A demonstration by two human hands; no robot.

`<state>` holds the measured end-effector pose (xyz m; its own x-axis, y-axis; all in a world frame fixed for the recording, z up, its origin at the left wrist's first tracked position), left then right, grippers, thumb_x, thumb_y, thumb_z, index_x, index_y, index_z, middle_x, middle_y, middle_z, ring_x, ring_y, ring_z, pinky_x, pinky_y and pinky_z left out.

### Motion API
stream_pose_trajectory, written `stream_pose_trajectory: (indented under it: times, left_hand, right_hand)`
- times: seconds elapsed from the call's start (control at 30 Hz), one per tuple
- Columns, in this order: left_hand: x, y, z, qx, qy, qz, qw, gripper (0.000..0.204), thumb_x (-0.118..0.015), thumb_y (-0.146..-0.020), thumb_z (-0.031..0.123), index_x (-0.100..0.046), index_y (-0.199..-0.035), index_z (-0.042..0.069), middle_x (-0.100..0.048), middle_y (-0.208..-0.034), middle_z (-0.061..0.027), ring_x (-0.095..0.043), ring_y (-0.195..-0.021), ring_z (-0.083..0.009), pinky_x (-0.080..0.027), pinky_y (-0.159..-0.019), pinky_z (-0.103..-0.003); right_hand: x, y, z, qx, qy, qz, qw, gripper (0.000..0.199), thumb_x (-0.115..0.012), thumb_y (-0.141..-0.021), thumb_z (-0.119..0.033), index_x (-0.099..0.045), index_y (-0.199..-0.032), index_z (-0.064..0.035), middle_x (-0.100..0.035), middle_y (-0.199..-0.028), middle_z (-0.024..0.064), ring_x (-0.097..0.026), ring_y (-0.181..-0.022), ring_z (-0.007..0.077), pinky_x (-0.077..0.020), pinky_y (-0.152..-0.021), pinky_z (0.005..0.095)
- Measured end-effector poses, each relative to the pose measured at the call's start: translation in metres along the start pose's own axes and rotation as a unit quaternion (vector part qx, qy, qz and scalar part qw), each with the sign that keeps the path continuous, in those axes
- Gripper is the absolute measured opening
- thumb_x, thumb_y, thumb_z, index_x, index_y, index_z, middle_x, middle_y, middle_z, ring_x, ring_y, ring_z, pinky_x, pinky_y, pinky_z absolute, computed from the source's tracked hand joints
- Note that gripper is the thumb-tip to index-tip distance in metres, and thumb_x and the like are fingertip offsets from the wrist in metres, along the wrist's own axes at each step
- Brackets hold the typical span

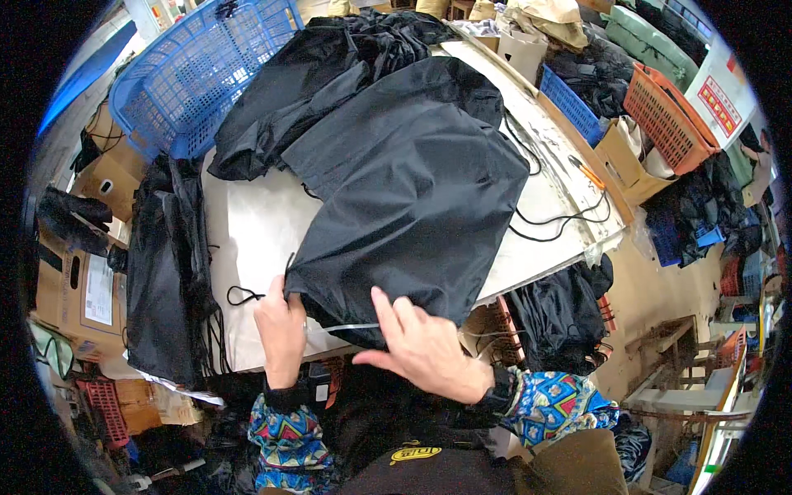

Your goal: The person assembles black drawstring bags by threading black cords through the fabric channels using a metal hook tool. They repeatedly pick up a bag, insert the hook into the channel, catch the cord, and pull it through to attach the drawstring. The finished bags are placed on a pile on the table.

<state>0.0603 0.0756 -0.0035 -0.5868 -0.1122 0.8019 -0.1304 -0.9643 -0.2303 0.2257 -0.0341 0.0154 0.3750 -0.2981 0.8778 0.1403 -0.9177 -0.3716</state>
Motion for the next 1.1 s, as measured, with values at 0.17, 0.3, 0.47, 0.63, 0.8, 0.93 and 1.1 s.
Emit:
stream_pose_trajectory:
  times: [0.17,0.3,0.47,0.63,0.8,0.93,1.1]
  left_hand:
    - [0.015,-0.008,-0.010,-0.013,-0.023,0.003,1.000,0.029,-0.052,-0.075,-0.001,-0.060,-0.102,0.001,-0.060,-0.076,-0.0268,-0.059,-0.071,-0.0444,-0.045,-0.064,-0.048]
    - [0.023,-0.003,-0.036,-0.028,-0.066,0.023,0.997,0.034,-0.052,-0.071,-0.005,-0.061,-0.103,0.001,-0.062,-0.081,-0.0257,-0.060,-0.078,-0.0421,-0.046,-0.068,-0.046]
    - [0.019,-0.010,-0.076,-0.022,-0.108,-0.035,0.993,0.055,-0.054,-0.066,-0.009,-0.053,-0.120,0.000,-0.060,-0.100,-0.0266,-0.058,-0.093,-0.0410,-0.045,-0.079,-0.045]
    - [0.017,0.024,0.008,-0.219,-0.128,-0.106,0.961,0.065,-0.060,-0.071,0.000,-0.041,-0.133,0.001,-0.048,-0.126,-0.0213,-0.044,-0.119,-0.0373,-0.034,-0.101,-0.044]
    - [-0.020,0.000,-0.027,-0.219,-0.209,-0.107,0.947,0.051,-0.051,-0.076,-0.004,-0.052,-0.125,0.007,-0.051,-0.129,-0.0144,-0.047,-0.120,-0.0353,-0.035,-0.101,-0.048]
    - [0.004,-0.005,-0.006,-0.223,-0.209,-0.071,0.950,0.044,-0.050,-0.073,-0.006,-0.055,-0.116,0.002,-0.050,-0.129,-0.0163,-0.044,-0.123,-0.0342,-0.028,-0.107,-0.048]
    - [-0.026,0.038,0.061,-0.255,-0.014,-0.129,0.958,0.045,-0.054,-0.078,0.004,-0.051,-0.123,0.003,-0.047,-0.133,-0.0162,-0.040,-0.126,-0.0333,-0.030,-0.105,-0.049]
  right_hand:
    - [-0.027,0.025,0.028,-0.013,0.106,-0.047,0.993,0.042,-0.055,-0.075,-0.010,-0.054,-0.114,0.0027,-0.048,-0.079,0.0075,-0.059,-0.064,0.0195,-0.0486,-0.049,0.0295]
    - [-0.013,0.025,0.057,-0.041,0.100,-0.039,0.993,0.020,-0.057,-0.075,-0.010,-0.054,-0.094,-0.0023,-0.048,-0.078,0.0082,-0.060,-0.066,0.0219,-0.0486,-0.049,0.0334]
    - [-0.012,0.012,0.060,-0.061,0.033,-0.090,0.994,0.014,-0.054,-0.078,-0.007,-0.050,-0.090,-0.0021,-0.050,-0.085,0.0119,-0.061,-0.070,0.0291,-0.0517,-0.054,0.0386]
    - [-0.044,0.003,0.057,-0.052,-0.129,-0.106,0.985,0.025,-0.057,-0.087,-0.023,-0.054,-0.096,0.0003,-0.054,-0.087,0.0146,-0.060,-0.078,0.0326,-0.0512,-0.064,0.0413]
    - [-0.016,0.009,0.100,-0.110,-0.194,-0.008,0.975,0.036,-0.060,-0.088,-0.031,-0.056,-0.103,0.0009,-0.057,-0.091,0.0181,-0.060,-0.081,0.0359,-0.0487,-0.067,0.0442]
    - [0.001,0.025,0.128,-0.192,-0.063,-0.047,0.978,0.023,-0.059,-0.087,-0.023,-0.055,-0.099,-0.0027,-0.059,-0.089,0.0175,-0.060,-0.079,0.0360,-0.0480,-0.065,0.0426]
    - [0.020,0.044,0.119,-0.183,-0.093,-0.008,0.979,0.010,-0.053,-0.088,-0.011,-0.053,-0.094,-0.0038,-0.058,-0.086,0.0183,-0.060,-0.075,0.0378,-0.0488,-0.064,0.0430]
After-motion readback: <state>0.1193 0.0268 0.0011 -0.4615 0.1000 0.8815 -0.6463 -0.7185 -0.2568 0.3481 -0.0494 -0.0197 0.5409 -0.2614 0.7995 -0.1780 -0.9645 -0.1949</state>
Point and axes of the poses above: each hand's wrist, its own y-axis away from the middle knuckle, its own x-axis out of the back of the hand, z = x × y, the point moved 6 cm from there along -y, towards the middle knuckle
